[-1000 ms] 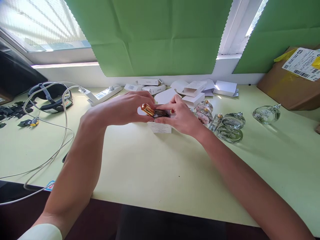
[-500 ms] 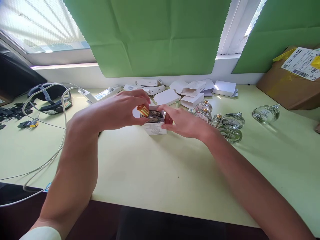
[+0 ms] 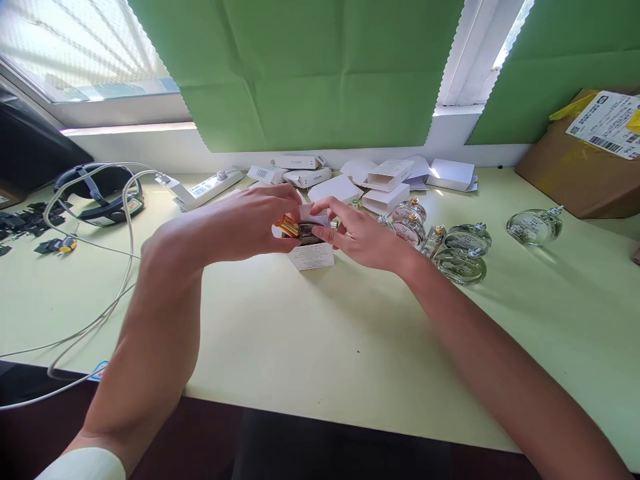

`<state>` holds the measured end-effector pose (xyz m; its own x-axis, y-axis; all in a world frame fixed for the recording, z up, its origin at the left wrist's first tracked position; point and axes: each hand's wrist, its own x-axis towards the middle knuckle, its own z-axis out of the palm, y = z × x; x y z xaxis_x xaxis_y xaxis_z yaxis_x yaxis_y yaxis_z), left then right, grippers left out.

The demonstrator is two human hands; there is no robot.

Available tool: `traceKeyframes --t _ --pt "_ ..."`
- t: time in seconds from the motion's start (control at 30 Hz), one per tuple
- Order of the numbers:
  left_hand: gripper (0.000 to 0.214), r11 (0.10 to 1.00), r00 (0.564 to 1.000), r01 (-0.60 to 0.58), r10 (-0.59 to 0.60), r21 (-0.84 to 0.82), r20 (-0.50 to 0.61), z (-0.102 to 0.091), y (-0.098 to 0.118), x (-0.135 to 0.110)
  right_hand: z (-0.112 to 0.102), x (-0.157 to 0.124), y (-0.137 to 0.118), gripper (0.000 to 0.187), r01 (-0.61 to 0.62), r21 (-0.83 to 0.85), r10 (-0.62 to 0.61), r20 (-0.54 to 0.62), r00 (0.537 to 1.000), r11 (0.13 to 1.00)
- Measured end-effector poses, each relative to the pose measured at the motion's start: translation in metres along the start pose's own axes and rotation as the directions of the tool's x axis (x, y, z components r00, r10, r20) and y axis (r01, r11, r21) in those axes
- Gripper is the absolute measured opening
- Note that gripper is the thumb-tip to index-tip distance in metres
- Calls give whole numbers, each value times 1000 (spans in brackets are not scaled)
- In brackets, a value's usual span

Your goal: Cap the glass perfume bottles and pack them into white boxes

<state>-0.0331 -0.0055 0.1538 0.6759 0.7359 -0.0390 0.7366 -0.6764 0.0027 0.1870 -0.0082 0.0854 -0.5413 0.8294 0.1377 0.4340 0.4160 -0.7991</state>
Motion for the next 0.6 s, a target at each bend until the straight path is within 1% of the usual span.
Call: traceKeyframes --t 0.1,0.17,0.3,0.43,0.6 --pt "29 1000 1000 -2 2 -11 10 -1 0 0 5 0 1 43 -52 126 52 7 999 991" --pt "28 1000 1000 -4 4 -21 18 0 2 2 8 0 1 39 -88 169 89 2 996 982" --pt "22 999 996 41 -40 -5 82 1 3 5 10 0 0 35 -140 174 143 -7 990 975" --pt "25 998 989 54 -56 14 136 3 0 7 14 2 1 35 -144 181 149 -15 989 973" --pt "28 998 983 60 -60 5 172 2 -4 7 25 4 4 38 -150 253 177 -85 981 956"
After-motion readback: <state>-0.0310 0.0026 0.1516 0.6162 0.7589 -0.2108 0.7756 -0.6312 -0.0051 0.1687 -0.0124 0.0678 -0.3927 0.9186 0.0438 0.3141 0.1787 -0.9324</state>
